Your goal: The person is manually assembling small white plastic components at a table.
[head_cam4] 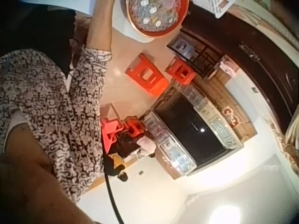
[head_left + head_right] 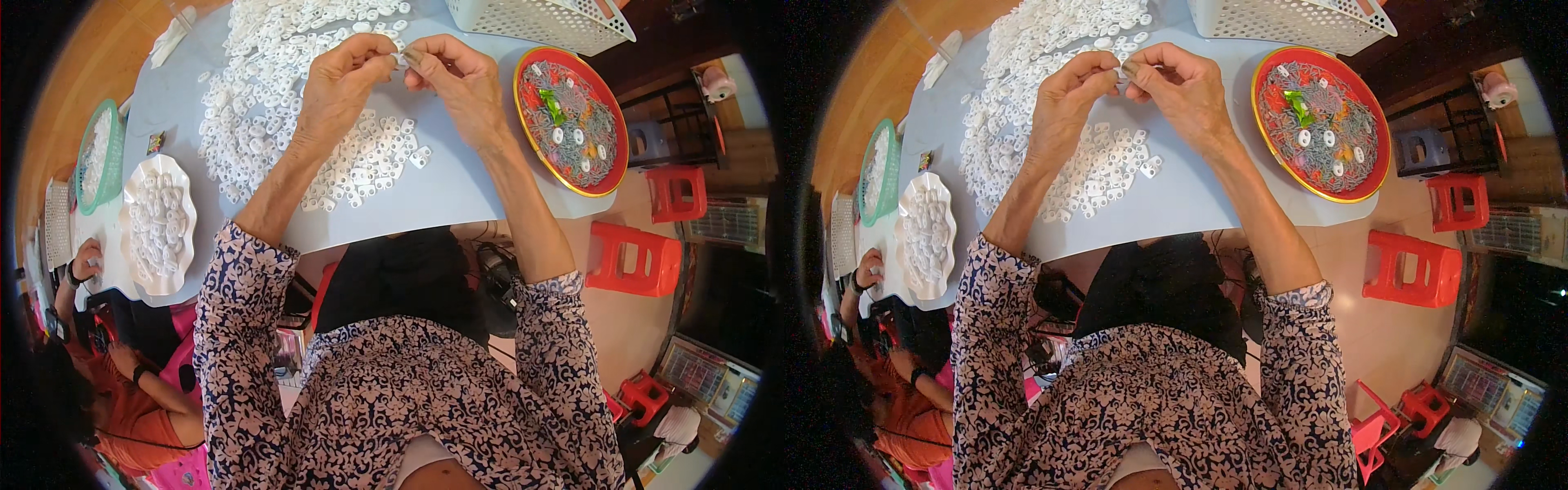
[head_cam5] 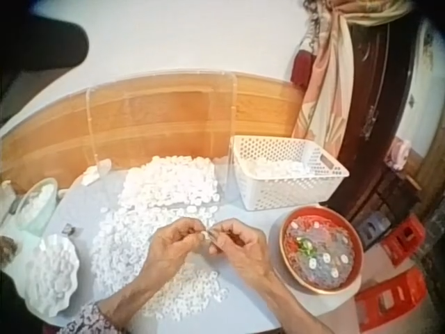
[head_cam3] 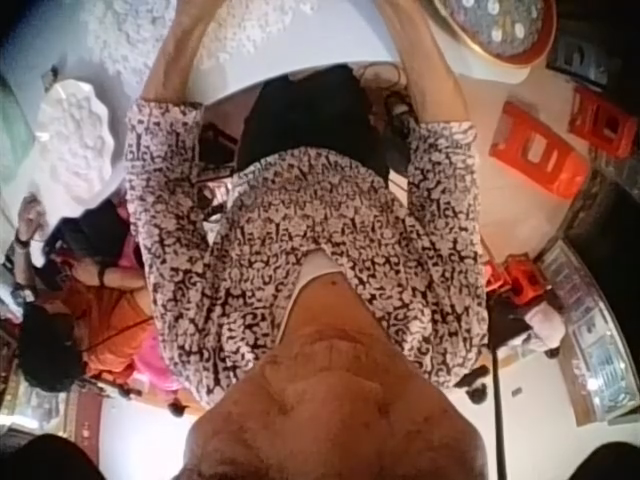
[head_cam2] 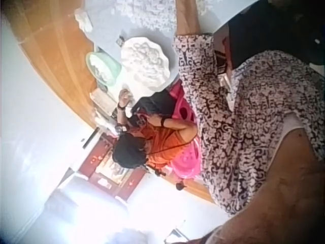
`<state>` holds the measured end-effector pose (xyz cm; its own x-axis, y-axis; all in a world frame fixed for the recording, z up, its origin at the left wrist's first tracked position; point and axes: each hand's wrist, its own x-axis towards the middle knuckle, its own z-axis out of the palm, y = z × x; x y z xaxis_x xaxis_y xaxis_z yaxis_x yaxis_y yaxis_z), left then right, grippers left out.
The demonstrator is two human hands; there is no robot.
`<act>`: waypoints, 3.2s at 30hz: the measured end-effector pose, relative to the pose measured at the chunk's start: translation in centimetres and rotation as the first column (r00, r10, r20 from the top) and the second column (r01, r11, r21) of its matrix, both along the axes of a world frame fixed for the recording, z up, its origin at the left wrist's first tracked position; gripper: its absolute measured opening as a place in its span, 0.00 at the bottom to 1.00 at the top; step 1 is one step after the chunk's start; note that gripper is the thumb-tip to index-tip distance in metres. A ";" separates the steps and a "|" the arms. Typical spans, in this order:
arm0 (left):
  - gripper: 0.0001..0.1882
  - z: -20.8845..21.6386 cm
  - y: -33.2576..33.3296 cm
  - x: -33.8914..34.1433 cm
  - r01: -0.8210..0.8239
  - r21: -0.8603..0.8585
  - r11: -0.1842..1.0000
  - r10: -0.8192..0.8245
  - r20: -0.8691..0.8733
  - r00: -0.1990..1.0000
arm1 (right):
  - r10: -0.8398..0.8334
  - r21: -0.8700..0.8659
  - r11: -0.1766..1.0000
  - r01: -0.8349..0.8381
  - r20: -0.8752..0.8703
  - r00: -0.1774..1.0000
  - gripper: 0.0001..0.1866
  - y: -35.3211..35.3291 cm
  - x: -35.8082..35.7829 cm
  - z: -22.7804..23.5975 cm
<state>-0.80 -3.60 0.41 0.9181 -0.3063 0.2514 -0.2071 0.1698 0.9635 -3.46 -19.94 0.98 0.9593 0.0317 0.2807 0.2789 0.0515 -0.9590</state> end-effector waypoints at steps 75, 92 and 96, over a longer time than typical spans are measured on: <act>0.15 0.9 1.2 0.8 0.058 0.445 0.894 -0.139 0.152 0.979 | 0.074 -0.160 0.985 -0.066 0.048 0.996 0.15 0.2 -0.2 -0.3; 0.16 0.9 1.4 0.8 0.131 0.438 0.890 -0.193 0.101 0.976 | 0.073 -0.166 0.984 -0.064 0.049 0.996 0.15 0.2 -0.2 -0.4; 0.15 0.5 0.8 0.8 0.167 0.288 0.943 -0.169 -0.018 0.986 | 0.067 -0.112 0.992 -0.056 0.095 0.993 0.15 0.5 0.1 -1.2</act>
<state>-0.01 -2.83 0.96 0.8458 -0.5158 0.1360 -0.2065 -0.0816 0.9750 -3.40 -19.40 -0.21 0.9226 0.1253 0.3649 0.3713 -0.0315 -0.9280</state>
